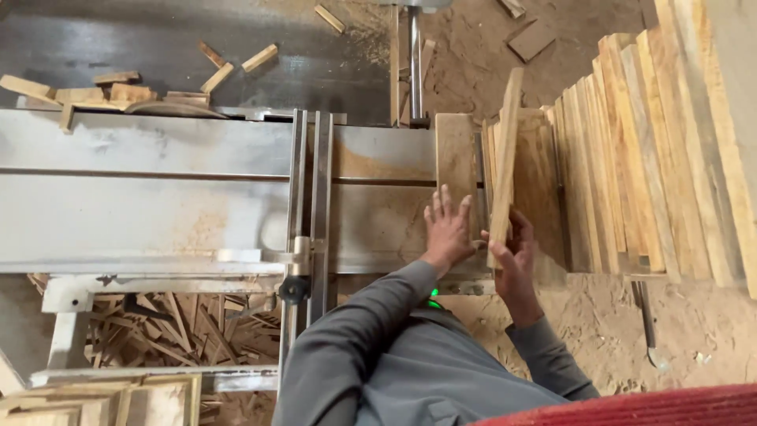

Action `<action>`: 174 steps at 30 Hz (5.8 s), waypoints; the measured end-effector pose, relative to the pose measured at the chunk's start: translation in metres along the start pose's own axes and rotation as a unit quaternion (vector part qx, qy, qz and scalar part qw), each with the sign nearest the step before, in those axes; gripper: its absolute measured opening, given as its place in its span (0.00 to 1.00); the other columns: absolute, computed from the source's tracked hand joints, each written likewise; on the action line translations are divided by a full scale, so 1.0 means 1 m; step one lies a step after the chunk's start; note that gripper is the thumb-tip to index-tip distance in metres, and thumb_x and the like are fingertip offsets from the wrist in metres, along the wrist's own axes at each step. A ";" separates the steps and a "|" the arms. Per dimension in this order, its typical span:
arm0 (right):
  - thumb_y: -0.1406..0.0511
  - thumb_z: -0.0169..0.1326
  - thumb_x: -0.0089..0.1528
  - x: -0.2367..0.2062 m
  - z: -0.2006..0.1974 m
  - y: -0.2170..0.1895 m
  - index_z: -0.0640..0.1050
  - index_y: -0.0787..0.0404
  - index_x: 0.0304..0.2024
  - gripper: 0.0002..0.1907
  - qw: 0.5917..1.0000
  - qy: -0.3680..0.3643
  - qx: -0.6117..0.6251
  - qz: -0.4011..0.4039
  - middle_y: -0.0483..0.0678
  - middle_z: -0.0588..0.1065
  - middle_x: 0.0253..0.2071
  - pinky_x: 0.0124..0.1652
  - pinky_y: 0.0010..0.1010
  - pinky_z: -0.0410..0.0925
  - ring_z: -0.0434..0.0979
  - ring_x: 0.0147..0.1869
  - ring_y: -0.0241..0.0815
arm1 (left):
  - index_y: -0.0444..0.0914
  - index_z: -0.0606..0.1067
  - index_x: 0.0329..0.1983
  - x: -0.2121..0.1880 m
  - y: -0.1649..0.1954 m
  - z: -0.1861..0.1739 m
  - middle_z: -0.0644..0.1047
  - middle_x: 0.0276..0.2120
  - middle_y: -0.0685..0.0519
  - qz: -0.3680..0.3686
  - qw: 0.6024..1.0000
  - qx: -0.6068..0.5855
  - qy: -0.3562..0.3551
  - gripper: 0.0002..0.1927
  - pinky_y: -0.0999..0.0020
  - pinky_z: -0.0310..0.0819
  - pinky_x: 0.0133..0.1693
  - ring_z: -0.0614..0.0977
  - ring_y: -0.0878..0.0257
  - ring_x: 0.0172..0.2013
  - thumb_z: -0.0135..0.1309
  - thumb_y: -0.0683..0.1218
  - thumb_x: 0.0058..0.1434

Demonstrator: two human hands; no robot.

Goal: The person cuts wooden boards and planks on a sliding table saw. They place each board against the fence, slide the saw carriage across to cut it, move cut pieces aside, and stack the cut boards on a side rack, repeating the cycle for board after board.

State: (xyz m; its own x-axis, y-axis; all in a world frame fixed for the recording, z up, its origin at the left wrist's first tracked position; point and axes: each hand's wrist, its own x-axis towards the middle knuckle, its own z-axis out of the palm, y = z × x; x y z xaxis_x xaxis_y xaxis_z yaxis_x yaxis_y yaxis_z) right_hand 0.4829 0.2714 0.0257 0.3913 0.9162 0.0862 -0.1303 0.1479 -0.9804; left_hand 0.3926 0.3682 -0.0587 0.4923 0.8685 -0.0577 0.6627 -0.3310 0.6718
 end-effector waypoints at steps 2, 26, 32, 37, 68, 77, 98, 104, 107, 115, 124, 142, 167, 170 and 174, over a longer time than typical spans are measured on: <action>0.67 0.54 0.60 0.003 0.004 0.005 0.59 0.65 0.72 0.39 0.999 -0.024 -0.037 -0.020 0.52 0.62 0.72 0.66 0.38 0.66 0.66 0.73 0.43 | 0.44 0.55 0.75 0.016 -0.005 0.022 0.39 0.75 0.30 0.017 1.000 0.014 0.005 0.56 0.27 0.36 0.67 0.40 0.29 0.74 0.70 0.60 0.45; 0.63 0.55 0.61 0.038 0.014 0.033 0.60 0.62 0.71 0.37 0.992 -0.025 0.080 0.097 0.51 0.65 0.64 0.67 0.48 0.66 0.68 0.69 0.45 | 0.54 0.43 0.78 0.045 -0.038 -0.061 0.51 0.74 0.34 -0.097 0.995 -0.005 -0.001 0.67 0.37 0.56 0.62 0.59 0.36 0.67 0.74 0.49 0.41; 0.63 0.55 0.60 0.039 0.025 0.027 0.56 0.60 0.73 0.41 0.995 -0.031 0.035 0.090 0.52 0.62 0.68 0.68 0.44 0.63 0.66 0.69 0.45 | 0.49 0.44 0.78 0.046 -0.067 -0.078 0.61 0.68 0.40 -0.138 0.737 -0.657 -0.076 0.57 0.56 0.69 0.60 0.70 0.48 0.61 0.62 0.42 0.49; 0.62 0.60 0.57 0.028 0.042 0.037 0.59 0.61 0.72 0.43 0.980 -0.097 -0.157 0.073 0.55 0.60 0.70 0.69 0.44 0.59 0.61 0.74 0.50 | 0.44 0.55 0.78 0.029 -0.066 -0.072 0.66 0.66 0.49 -0.109 0.577 -0.805 -0.087 0.42 0.60 0.68 0.63 0.71 0.57 0.64 0.54 0.48 0.60; 0.67 0.49 0.65 0.077 0.189 0.020 0.52 0.63 0.76 0.38 0.912 -0.410 -0.015 0.023 0.56 0.61 0.73 0.60 0.37 0.69 0.73 0.64 0.46 | 0.36 0.51 0.81 -0.048 -0.165 -0.333 0.63 0.73 0.45 -0.027 0.682 -0.730 0.009 0.39 0.61 0.66 0.66 0.70 0.58 0.66 0.51 0.52 0.72; 0.69 0.52 0.69 0.121 0.200 0.041 0.75 0.66 0.59 0.16 0.957 -0.277 -0.021 0.087 0.48 0.77 0.56 0.55 0.28 0.70 0.78 0.57 0.37 | 0.37 0.49 0.79 -0.042 -0.250 -0.380 0.65 0.70 0.43 -0.047 0.869 -0.488 0.074 0.37 0.64 0.69 0.63 0.72 0.58 0.64 0.48 0.48 0.71; 0.66 0.58 0.68 0.216 0.281 0.080 0.82 0.63 0.51 0.11 0.928 -0.254 -0.270 -0.046 0.44 0.80 0.47 0.49 0.27 0.70 0.77 0.48 0.33 | 0.37 0.58 0.68 -0.028 -0.380 -0.262 0.69 0.62 0.41 -0.075 0.909 -0.388 0.133 0.26 0.63 0.63 0.64 0.71 0.57 0.62 0.52 0.45 0.71; 0.65 0.66 0.62 0.297 0.376 0.133 0.81 0.67 0.54 0.20 0.852 -0.347 -0.343 -0.187 0.56 0.78 0.49 0.48 0.35 0.71 0.78 0.51 0.47 | 0.39 0.69 0.62 -0.037 -0.386 -0.264 0.69 0.56 0.41 -0.133 0.970 -0.124 0.164 0.26 0.54 0.64 0.60 0.71 0.45 0.58 0.61 0.44 0.61; 0.63 0.70 0.59 0.305 0.410 0.143 0.80 0.70 0.55 0.25 0.791 -0.399 -0.407 -0.220 0.61 0.77 0.49 0.47 0.39 0.70 0.78 0.51 0.55 | 0.37 0.69 0.63 -0.045 -0.391 -0.264 0.71 0.54 0.41 -0.102 0.968 -0.156 0.171 0.28 0.55 0.69 0.60 0.73 0.44 0.56 0.61 0.45 0.61; 0.57 0.68 0.61 0.310 0.421 0.149 0.80 0.69 0.52 0.25 0.770 -0.438 -0.464 -0.016 0.62 0.79 0.49 0.52 0.43 0.72 0.80 0.51 0.56 | 0.35 0.82 0.46 -0.093 -0.379 -0.272 0.83 0.43 0.43 -0.211 0.950 -0.179 0.143 0.17 0.61 0.80 0.48 0.85 0.51 0.42 0.67 0.48 0.56; 0.49 0.75 0.53 0.317 0.419 0.174 0.79 0.64 0.57 0.38 0.750 -0.388 -0.529 -0.083 0.57 0.76 0.55 0.54 0.47 0.69 0.77 0.58 0.57 | 0.36 0.81 0.49 -0.098 -0.357 -0.281 0.83 0.44 0.45 -0.252 0.945 -0.160 0.134 0.21 0.63 0.81 0.49 0.86 0.54 0.43 0.68 0.49 0.54; 0.49 0.76 0.57 0.325 0.397 0.207 0.76 0.64 0.61 0.40 0.711 -0.425 -0.557 -0.062 0.64 0.77 0.54 0.52 0.50 0.71 0.79 0.53 0.64 | 0.38 0.76 0.58 -0.192 -0.324 -0.260 0.71 0.70 0.45 -0.168 0.880 -0.399 0.197 0.16 0.60 0.79 0.62 0.77 0.53 0.65 0.52 0.38 0.68; 0.58 0.78 0.54 0.323 0.404 0.199 0.79 0.66 0.60 0.36 0.737 -0.469 -0.481 -0.081 0.60 0.79 0.53 0.53 0.42 0.73 0.81 0.54 0.55 | 0.38 0.72 0.57 -0.199 -0.219 -0.303 0.75 0.59 0.42 -0.212 0.920 -0.067 0.322 0.24 0.57 0.80 0.50 0.81 0.43 0.53 0.56 0.30 0.58; 0.57 0.78 0.54 0.323 0.405 0.199 0.79 0.67 0.61 0.38 0.744 -0.469 -0.466 -0.099 0.59 0.79 0.56 0.54 0.42 0.73 0.81 0.56 0.54 | 0.38 0.72 0.57 -0.200 -0.228 -0.295 0.76 0.59 0.42 -0.216 0.917 -0.088 0.323 0.24 0.58 0.80 0.50 0.82 0.43 0.53 0.55 0.30 0.59; 0.54 0.81 0.52 0.324 0.408 0.201 0.77 0.74 0.57 0.42 0.721 -0.457 -0.500 -0.146 0.64 0.75 0.57 0.52 0.45 0.71 0.77 0.57 0.60 | 0.40 0.73 0.59 -0.200 -0.243 -0.281 0.77 0.59 0.45 -0.222 0.911 -0.113 0.328 0.23 0.60 0.81 0.51 0.83 0.45 0.53 0.53 0.31 0.62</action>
State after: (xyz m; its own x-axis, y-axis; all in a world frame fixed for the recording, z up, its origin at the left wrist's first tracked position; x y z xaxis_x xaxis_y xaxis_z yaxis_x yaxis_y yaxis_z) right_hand 0.2121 0.7499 -0.0713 -0.5539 0.8310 -0.0515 0.7368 0.4605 -0.4951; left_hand -0.0251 0.3789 -0.0031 -0.2886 0.9565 0.0438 0.5445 0.1264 0.8292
